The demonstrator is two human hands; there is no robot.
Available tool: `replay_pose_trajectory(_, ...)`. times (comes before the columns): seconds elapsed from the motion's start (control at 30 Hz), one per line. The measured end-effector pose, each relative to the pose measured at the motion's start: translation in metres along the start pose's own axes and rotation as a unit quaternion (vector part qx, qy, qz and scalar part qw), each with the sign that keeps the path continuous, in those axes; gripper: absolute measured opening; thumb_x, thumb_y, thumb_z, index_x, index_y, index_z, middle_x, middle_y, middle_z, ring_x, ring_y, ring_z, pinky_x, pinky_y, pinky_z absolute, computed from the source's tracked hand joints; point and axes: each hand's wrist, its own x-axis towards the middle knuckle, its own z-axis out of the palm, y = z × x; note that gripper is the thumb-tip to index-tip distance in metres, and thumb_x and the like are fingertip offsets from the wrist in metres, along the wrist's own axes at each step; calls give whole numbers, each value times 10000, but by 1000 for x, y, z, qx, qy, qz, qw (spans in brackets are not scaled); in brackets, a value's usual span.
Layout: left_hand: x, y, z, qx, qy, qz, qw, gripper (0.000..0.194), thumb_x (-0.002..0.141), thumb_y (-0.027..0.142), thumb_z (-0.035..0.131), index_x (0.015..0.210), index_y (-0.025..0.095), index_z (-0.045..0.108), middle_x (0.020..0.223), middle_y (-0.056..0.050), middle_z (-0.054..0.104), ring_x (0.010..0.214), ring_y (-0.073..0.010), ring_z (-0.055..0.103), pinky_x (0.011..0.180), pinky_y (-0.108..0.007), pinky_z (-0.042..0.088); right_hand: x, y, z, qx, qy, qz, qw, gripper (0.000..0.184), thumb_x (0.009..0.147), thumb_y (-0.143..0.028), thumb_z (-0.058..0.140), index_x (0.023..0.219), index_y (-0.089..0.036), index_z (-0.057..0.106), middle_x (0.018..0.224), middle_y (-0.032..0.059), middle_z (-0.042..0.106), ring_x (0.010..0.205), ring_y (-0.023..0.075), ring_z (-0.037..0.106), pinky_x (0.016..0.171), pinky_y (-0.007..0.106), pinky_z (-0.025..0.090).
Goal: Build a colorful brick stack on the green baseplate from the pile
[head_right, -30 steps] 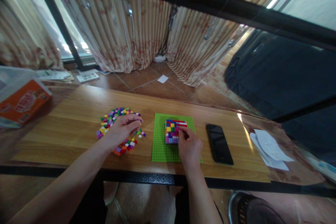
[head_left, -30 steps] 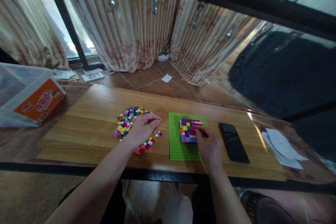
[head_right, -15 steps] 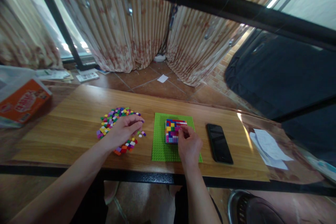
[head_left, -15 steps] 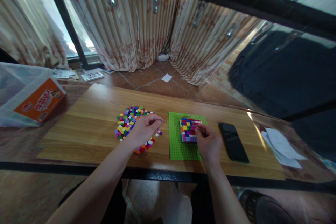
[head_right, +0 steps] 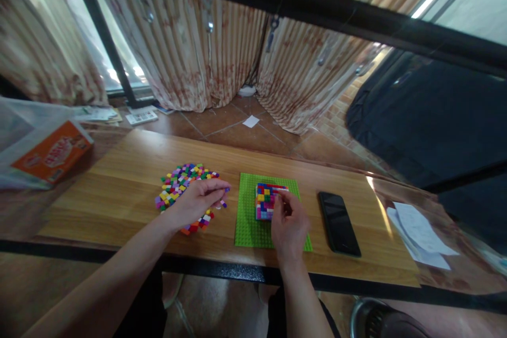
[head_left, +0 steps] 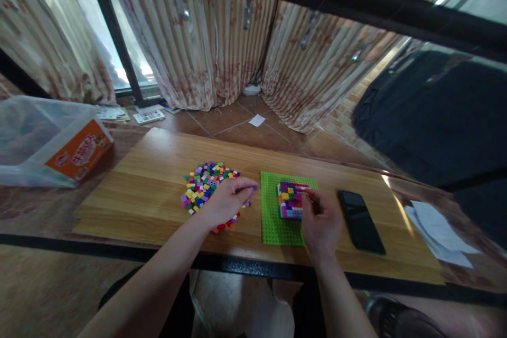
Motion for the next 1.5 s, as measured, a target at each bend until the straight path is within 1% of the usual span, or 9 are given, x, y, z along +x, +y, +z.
replay_pose_trajectory(0.13,-3,2,4,26,-25,42,998,229,815,186,524,1010,139,636,772,-35,670,649,-121,592,620,-235,478,-11,-17,12,45,-92,-84,991,258,884,-335,512,1027,-194,673,958,82,714,841,185,659,751,321,513)
replay_pose_trajectory(0.2,-6,1,7,63,-33,69,995,243,837,197,515,1051,154,622,805,-44,681,689,-138,614,654,-249,489,-16,-24,19,60,-134,-102,984,270,896,-328,498,1076,-205,658,954,71,707,844,182,657,756,329,517)
replay_pose_trajectory(0.4,-12,-3,11,187,-16,140,972,221,854,225,527,1054,203,621,866,-54,691,831,-191,639,755,-289,492,-21,-33,27,68,-186,-128,972,265,921,-312,469,1065,-214,669,967,70,704,871,187,654,758,333,521)
replay_pose_trajectory(0.63,-12,-6,15,273,-19,152,950,156,891,242,463,957,196,596,835,-41,672,735,-163,631,684,-263,463,-24,-31,30,52,-163,-138,976,248,919,-271,457,976,-208,690,887,60,708,820,177,656,738,317,515)
replay_pose_trajectory(0.93,-13,-6,24,331,27,146,932,93,866,201,457,841,195,546,700,-2,619,620,-133,573,588,-236,377,-28,-33,33,49,-122,-103,986,208,901,-286,493,934,-202,681,865,51,709,778,166,646,719,307,509)
replay_pose_trajectory(1.07,-11,-4,13,383,32,146,912,120,855,206,469,839,194,587,668,-4,603,591,-131,545,576,-235,356,-28,-35,32,55,-132,-111,983,189,895,-268,502,944,-200,671,853,40,700,761,152,638,709,290,504)
replay_pose_trajectory(1.2,-9,-2,-10,437,5,138,889,166,839,198,480,782,189,636,627,4,600,578,-126,538,576,-229,345,-31,-35,33,44,-162,-117,979,157,876,-226,524,920,-189,670,823,34,689,723,145,629,679,275,498)
replay_pose_trajectory(1.37,-10,1,-39,496,-37,131,857,206,807,177,499,748,201,695,668,1,654,624,-131,571,601,-230,363,-37,-31,39,-23,-218,-178,959,164,878,-186,517,897,-192,679,870,52,703,797,172,644,733,303,493)
replay_pose_trajectory(1.5,-11,2,-47,504,-58,139,850,213,777,143,509,763,201,713,740,-7,691,685,-138,598,633,-231,395,-38,-28,44,-71,-247,-206,944,173,885,-184,518,929,-186,686,907,62,714,830,192,651,765,327,491)
